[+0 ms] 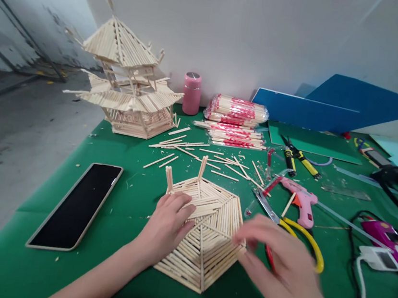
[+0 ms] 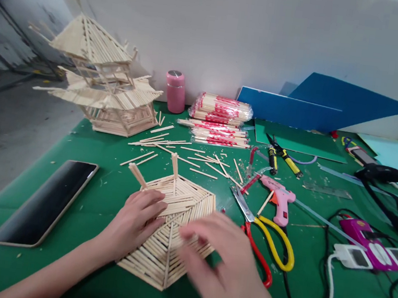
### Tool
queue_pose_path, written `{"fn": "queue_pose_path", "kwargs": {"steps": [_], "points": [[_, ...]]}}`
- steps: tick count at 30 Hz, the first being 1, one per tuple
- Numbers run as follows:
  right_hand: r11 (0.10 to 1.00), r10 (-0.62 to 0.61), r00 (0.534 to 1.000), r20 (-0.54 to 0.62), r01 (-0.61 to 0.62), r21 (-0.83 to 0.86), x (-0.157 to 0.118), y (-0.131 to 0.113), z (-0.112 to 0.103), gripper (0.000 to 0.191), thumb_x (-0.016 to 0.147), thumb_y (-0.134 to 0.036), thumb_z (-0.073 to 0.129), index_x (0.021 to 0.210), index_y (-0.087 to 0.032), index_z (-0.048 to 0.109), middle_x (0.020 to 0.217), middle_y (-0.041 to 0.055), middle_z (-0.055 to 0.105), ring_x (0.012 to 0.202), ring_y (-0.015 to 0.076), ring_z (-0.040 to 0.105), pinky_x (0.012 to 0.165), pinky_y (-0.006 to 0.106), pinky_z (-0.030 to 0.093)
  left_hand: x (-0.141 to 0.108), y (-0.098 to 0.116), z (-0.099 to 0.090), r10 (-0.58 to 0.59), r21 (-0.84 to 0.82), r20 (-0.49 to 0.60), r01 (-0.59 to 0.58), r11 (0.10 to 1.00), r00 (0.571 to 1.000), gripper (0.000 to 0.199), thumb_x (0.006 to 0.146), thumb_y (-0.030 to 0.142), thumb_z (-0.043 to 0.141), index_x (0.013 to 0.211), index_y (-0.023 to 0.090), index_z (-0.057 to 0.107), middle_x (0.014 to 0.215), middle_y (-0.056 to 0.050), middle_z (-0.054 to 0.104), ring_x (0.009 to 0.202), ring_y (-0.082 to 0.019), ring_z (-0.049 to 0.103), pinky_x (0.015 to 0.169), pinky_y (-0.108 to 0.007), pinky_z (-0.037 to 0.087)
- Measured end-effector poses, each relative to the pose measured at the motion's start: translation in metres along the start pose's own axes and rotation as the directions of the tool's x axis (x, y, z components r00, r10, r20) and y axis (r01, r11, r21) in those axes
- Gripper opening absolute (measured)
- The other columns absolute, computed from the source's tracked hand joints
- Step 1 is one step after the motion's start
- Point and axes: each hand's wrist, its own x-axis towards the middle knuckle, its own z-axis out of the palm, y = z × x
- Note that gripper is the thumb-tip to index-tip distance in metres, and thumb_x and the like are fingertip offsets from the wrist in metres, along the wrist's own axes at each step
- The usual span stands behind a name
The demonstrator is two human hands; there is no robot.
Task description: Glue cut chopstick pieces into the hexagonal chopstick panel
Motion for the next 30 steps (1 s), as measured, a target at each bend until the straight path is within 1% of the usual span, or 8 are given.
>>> {"fn": "queue_pose_path", "kwargs": {"steps": [3, 5, 7, 13, 17, 21, 26, 30], "points": [[0.980, -0.020, 0.980, 0.196, 0.058, -0.192, 0.036, 0.025, 0.024, 0.018, 0.081, -0.016, 0.050, 0.095, -0.021, 0.060, 0.089, 0.0041, 0.064, 0.084, 0.0182, 0.054, 0.075, 0.033, 0.042, 0.002, 0.001, 0.002, 0.025, 0.026, -0.001, -0.025, 0.999, 1.000, 0.017, 0.082, 0.020, 0.043, 0.090, 0.017, 0.058, 0.103, -0.010, 0.058, 0.100, -0.024, 0.049, 0.087, -0.045, 0.033], [0.933, -0.030, 0.956, 0.291, 0.131, -0.335, 0.047, 0.041, 0.036, 0.017, 0.081, -0.018, 0.049, 0.093, -0.021, 0.061, 0.090, 0.0054, 0.062, 0.085, 0.0194, 0.052, 0.075, 0.034, 0.040, 0.003, 0.000, 0.004, 0.052, 0.036, -0.001, -0.052, 0.998, 0.999, 0.018, 0.082, 0.020, 0.042, 0.088, 0.017, 0.059, 0.099, -0.009, 0.059, 0.098, -0.024, 0.050, 0.086, -0.044, 0.033], [0.896, 0.004, 0.943, 0.334, 0.145, -0.420, 0.050, 0.050, 0.042, 0.015, 0.081, -0.020, 0.049, 0.091, -0.020, 0.061, 0.092, 0.0063, 0.060, 0.085, 0.0194, 0.050, 0.073, 0.032, 0.040, 0.003, -0.002, 0.005, 0.077, 0.045, -0.011, -0.076, 0.996, 0.997, 0.019, 0.083, 0.020, 0.041, 0.088, 0.018, 0.060, 0.097, -0.008, 0.060, 0.095, -0.023, 0.051, 0.085, -0.043, 0.034], [0.880, 0.007, 0.925, 0.381, 0.175, -0.441, 0.056, 0.056, 0.040, 0.011, 0.081, -0.024, 0.049, 0.088, -0.020, 0.058, 0.088, 0.0048, 0.058, 0.084, 0.0183, 0.049, 0.069, 0.029, 0.038, -0.001, -0.004, 0.010, 0.138, 0.119, -0.096, -0.126, 0.985, 0.986, 0.022, 0.083, 0.016, 0.040, 0.089, 0.016, 0.061, 0.100, -0.010, 0.061, 0.093, -0.023, 0.053, 0.085, -0.044, 0.034], [0.873, -0.018, 0.909, 0.417, 0.217, -0.436, 0.061, 0.057, 0.038, 0.011, 0.083, -0.025, 0.048, 0.083, -0.019, 0.057, 0.084, 0.0044, 0.060, 0.079, 0.0175, 0.049, 0.065, 0.028, 0.036, -0.001, 0.000, 0.008, 0.149, 0.215, -0.053, -0.135, 0.967, 0.987, 0.020, 0.082, 0.014, 0.041, 0.085, 0.016, 0.061, 0.095, -0.009, 0.062, 0.093, -0.023, 0.053, 0.087, -0.045, 0.031], [0.868, -0.053, 0.902, 0.428, 0.254, -0.427, 0.061, 0.058, 0.038, 0.017, 0.085, -0.025, 0.044, 0.085, -0.019, 0.059, 0.085, 0.0058, 0.061, 0.080, 0.0181, 0.048, 0.066, 0.029, 0.035, 0.000, 0.002, 0.007, 0.177, 0.290, -0.040, -0.158, 0.944, 0.983, 0.021, 0.081, 0.010, 0.040, 0.080, 0.015, 0.060, 0.086, -0.008, 0.062, 0.091, -0.023, 0.052, 0.090, -0.046, 0.027], [0.879, -0.088, 0.912, 0.401, 0.260, -0.399, 0.061, 0.062, 0.039, 0.020, 0.087, -0.025, 0.043, 0.084, -0.019, 0.061, 0.084, 0.0059, 0.062, 0.080, 0.0174, 0.047, 0.068, 0.029, 0.036, 0.001, 0.002, 0.005, 0.129, 0.215, -0.083, -0.108, 0.971, 0.988, 0.019, 0.080, 0.012, 0.041, 0.080, 0.016, 0.060, 0.084, -0.007, 0.063, 0.088, -0.023, 0.051, 0.081, -0.042, 0.033], [0.915, -0.111, 0.927, 0.359, 0.237, -0.328, 0.062, 0.066, 0.039, 0.019, 0.086, -0.025, 0.043, 0.088, -0.019, 0.061, 0.086, 0.0046, 0.063, 0.083, 0.0169, 0.050, 0.070, 0.028, 0.038, 0.003, 0.002, -0.003, 0.059, 0.133, -0.068, -0.049, 0.990, 0.996, 0.021, 0.081, 0.015, 0.040, 0.078, 0.016, 0.061, 0.082, -0.008, 0.062, 0.083, -0.024, 0.051, 0.070, -0.038, 0.037]]}}
